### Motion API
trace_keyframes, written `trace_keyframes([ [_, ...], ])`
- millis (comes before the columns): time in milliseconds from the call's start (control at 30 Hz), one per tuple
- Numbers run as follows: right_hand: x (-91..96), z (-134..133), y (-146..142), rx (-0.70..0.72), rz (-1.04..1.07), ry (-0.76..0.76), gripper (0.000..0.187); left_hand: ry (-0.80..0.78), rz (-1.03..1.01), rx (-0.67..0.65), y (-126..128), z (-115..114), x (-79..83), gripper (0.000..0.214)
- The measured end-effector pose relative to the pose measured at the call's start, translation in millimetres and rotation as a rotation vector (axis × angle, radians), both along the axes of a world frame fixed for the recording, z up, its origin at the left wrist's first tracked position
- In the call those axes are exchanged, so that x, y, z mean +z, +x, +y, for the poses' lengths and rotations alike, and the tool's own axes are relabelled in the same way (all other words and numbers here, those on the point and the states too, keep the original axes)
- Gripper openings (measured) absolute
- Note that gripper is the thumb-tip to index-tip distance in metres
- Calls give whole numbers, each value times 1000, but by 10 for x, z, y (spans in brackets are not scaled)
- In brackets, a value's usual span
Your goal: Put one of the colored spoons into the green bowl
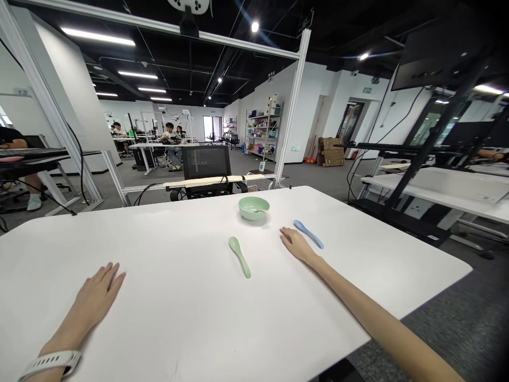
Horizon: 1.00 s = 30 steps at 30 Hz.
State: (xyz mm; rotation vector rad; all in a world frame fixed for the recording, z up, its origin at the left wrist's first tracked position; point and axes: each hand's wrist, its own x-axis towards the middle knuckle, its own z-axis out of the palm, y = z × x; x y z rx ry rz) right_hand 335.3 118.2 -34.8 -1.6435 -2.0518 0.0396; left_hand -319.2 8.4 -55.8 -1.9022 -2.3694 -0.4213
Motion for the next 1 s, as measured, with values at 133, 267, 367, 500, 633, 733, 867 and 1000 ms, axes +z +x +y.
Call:
trace_keyframes([
  [133, -10, -4, -11, -7, -3, -10, 43, -2, -55, 8, -5, -3, 9, 89],
  [267, 18, 3, 0, -6, 2, -13, 42, -12, -79, 10, 32, -20, 57, 91],
  [367, 171, 79, -19, -49, 25, 25, 41, -33, -87, 17, 64, -30, 81, 93],
  [500, 663, 344, -209, -50, 57, 105, 36, -41, -82, 31, 77, -33, 86, 94],
  [633, 1188, 689, -554, 1, -57, -2, 28, -40, -67, 16, 88, -41, 108, 93],
  [733, 1364, 890, -789, -40, -151, -185, 23, -35, -73, 26, 115, -52, 138, 93],
  [867, 1350, 1030, -980, -88, -175, -245, 12, -22, -78, 26, 135, -61, 151, 90],
  [1000, 1327, 1047, -1032, -93, -167, -227, 11, -4, -81, 22, 122, -62, 122, 85],
])
